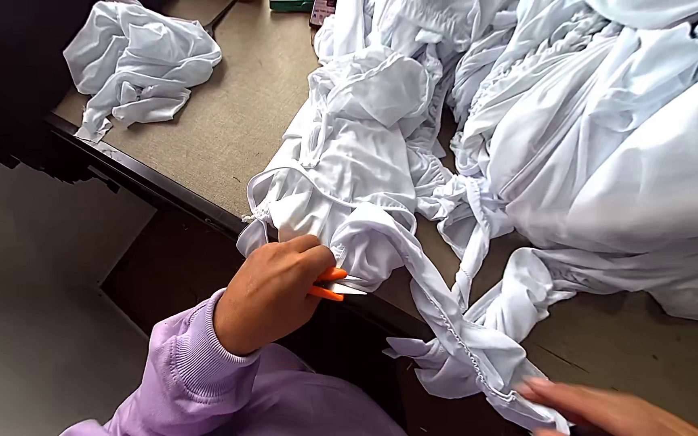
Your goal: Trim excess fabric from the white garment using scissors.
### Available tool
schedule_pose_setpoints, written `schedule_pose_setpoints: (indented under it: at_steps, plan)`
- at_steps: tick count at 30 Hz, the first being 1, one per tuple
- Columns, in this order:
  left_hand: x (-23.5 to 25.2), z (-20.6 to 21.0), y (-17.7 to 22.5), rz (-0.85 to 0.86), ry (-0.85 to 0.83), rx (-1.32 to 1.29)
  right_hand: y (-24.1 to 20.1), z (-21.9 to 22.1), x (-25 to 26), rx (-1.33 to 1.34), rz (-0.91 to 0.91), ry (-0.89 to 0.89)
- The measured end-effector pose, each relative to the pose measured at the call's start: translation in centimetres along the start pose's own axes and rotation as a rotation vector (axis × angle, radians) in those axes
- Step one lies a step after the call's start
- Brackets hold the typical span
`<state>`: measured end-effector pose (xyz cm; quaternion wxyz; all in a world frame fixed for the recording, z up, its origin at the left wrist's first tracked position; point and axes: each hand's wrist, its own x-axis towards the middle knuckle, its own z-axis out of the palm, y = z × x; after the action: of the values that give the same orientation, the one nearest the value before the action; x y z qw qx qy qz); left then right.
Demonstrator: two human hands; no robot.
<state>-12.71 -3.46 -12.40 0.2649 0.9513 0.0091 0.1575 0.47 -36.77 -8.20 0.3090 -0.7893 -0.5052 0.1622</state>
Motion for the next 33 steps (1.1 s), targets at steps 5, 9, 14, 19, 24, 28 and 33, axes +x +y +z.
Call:
schedule_pose_setpoints:
  at_steps: [5, 9, 14, 19, 24, 28, 33]
  plan:
    - [2.9, -1.6, 2.5, 0.21, -0.007, -0.619, -2.0, 7.8, 10.2, 0.04, -0.346, 0.475]
    - [4.4, -1.4, 3.3, 0.176, 0.083, -0.935, -2.2, 8.5, 11.7, 0.34, -0.279, 0.607]
    - [4.2, 0.2, 2.7, 0.219, 0.148, -0.63, -1.4, 6.9, 10.3, 0.538, -0.172, 0.697]
    - [5.0, 2.7, 3.0, 0.303, 0.158, -0.456, -1.0, 6.3, 8.7, 0.436, -0.12, 0.697]
    - [5.3, 2.7, 2.7, 0.272, 0.174, -0.452, 0.5, 6.1, 7.7, 0.37, -0.1, 0.727]
    - [5.3, 3.0, 2.3, 0.229, 0.206, -0.453, 1.5, 6.1, 7.1, 0.319, -0.084, 0.585]
    - [5.6, 2.6, 2.3, 0.301, 0.232, -0.461, 1.8, 5.7, 6.5, 0.066, -0.03, 0.551]
